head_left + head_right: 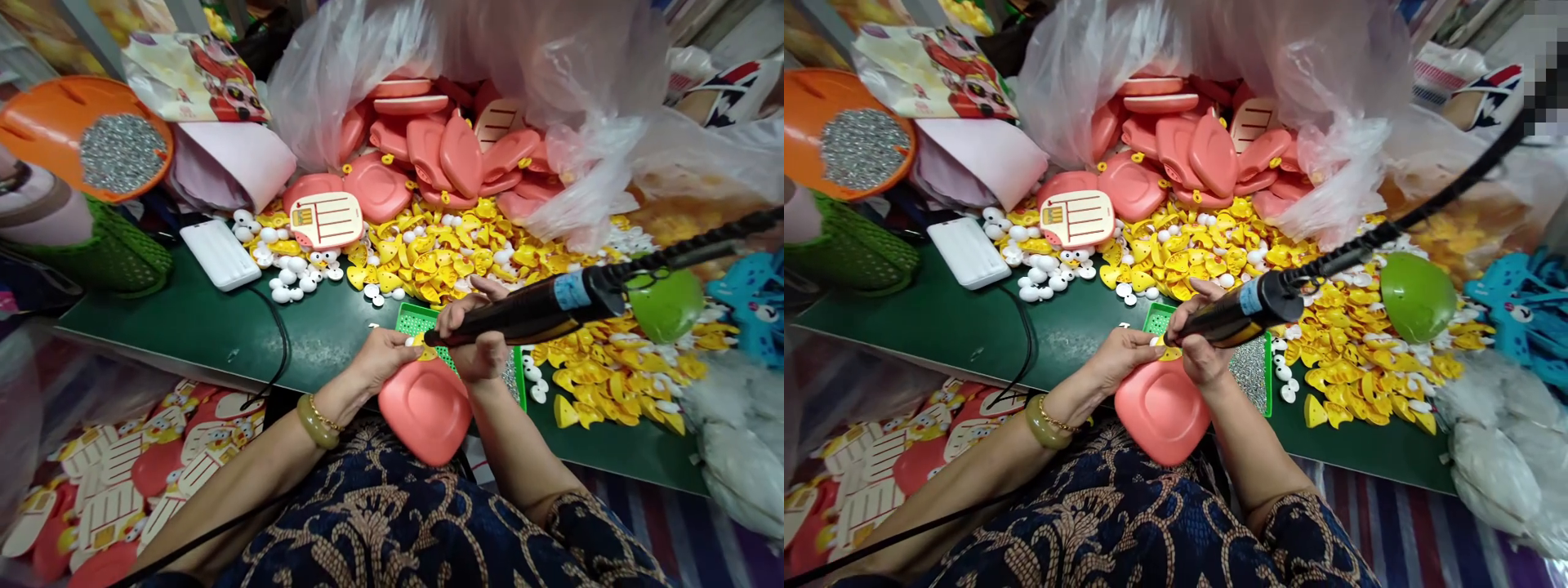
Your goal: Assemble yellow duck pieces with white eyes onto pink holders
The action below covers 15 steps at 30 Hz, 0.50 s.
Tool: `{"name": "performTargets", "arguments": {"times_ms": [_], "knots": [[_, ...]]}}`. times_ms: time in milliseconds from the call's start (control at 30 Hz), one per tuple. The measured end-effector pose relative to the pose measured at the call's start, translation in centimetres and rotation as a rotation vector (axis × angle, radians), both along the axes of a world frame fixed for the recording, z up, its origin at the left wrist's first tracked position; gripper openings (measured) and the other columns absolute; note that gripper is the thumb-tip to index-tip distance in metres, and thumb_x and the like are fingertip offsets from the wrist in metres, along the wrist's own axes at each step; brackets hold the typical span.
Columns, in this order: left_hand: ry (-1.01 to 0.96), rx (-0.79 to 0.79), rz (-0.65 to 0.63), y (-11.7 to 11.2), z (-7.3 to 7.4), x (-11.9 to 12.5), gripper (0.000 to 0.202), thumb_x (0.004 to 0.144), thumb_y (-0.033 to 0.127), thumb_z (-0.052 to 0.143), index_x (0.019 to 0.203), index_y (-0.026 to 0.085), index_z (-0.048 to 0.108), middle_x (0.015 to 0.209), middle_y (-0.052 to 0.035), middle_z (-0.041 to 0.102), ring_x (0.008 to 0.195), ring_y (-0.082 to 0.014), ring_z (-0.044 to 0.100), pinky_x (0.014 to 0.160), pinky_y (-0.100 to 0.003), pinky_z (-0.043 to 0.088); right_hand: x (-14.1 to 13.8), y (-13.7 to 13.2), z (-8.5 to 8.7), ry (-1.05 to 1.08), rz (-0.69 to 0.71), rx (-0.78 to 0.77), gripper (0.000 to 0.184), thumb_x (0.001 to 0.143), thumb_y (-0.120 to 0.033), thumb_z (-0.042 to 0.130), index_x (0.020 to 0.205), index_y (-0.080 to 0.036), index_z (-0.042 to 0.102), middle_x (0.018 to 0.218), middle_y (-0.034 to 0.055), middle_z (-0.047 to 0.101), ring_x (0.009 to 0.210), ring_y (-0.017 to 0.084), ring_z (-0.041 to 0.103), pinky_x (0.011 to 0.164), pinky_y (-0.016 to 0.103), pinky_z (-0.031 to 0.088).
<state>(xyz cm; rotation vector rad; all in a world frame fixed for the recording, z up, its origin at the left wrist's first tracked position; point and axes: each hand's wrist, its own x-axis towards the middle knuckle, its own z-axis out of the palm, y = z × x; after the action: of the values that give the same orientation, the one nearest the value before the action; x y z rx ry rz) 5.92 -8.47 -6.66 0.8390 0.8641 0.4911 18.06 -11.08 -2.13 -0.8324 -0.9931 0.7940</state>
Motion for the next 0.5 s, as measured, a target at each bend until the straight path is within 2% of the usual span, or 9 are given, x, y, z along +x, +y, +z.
{"name": "performTargets", "arguments": {"times_ms": [133,267,367,400,500], "knots": [[0.001,-0.017,0.007,0.1,0.2,0.2,0.025,0.05,0.029,0.081,0.059,0.01,0.067,0.055,-0.0029,0.062,0.052,-0.0115,0.052,0.053,-0.024,0.039,-0.1,0.2,-0.5,-0.002,-0.065,0.04,0.048,0.066,-0.063,0.064,0.097,-0.026,0.057,0.059,-0.006,0.043,0.043,0.009,0.041,0.037,0.021,0.036],[0.001,-0.012,0.004,0.3,0.4,0.0,0.028,0.05,0.03,0.082,0.06,0.009,0.066,0.055,-0.0024,0.061,0.054,-0.0121,0.054,0.055,-0.024,0.04,0.5,0.3,-0.9,0.004,0.003,0.11,0.044,0.069,-0.056,0.066,0.099,-0.025,0.056,0.061,-0.0058,0.047,0.043,0.008,0.044,0.039,0.022,0.037],[0.002,-0.053,-0.05,0.6,0.5,0.1,0.028,0.052,0.028,0.081,0.066,0.008,0.068,0.059,-0.0041,0.064,0.055,-0.0128,0.057,0.057,-0.025,0.043,1.2,0.7,-0.3,0.019,0.016,0.157,0.045,0.072,-0.056,0.063,0.104,-0.026,0.055,0.061,-0.0062,0.048,0.041,0.008,0.044,0.039,0.023,0.039],[0.016,-0.071,-0.066,0.7,0.6,0.2,0.028,0.052,0.027,0.081,0.068,0.008,0.068,0.061,-0.0048,0.065,0.055,-0.0127,0.057,0.056,-0.024,0.043,1.4,0.9,0.1,0.028,-0.034,0.176,0.046,0.073,-0.057,0.061,0.107,-0.026,0.055,0.06,-0.0065,0.047,0.041,0.008,0.044,0.04,0.023,0.04],[0.075,-0.099,-0.06,1.2,0.8,0.9,0.024,0.051,0.022,0.081,0.064,0.007,0.066,0.056,-0.0043,0.063,0.047,-0.0105,0.054,0.049,-0.022,0.041,2.2,1.4,1.0,0.028,-0.301,0.226,0.048,0.079,-0.062,0.051,0.113,-0.028,0.053,0.061,-0.0058,0.045,0.045,0.009,0.047,0.046,0.024,0.044]]}}
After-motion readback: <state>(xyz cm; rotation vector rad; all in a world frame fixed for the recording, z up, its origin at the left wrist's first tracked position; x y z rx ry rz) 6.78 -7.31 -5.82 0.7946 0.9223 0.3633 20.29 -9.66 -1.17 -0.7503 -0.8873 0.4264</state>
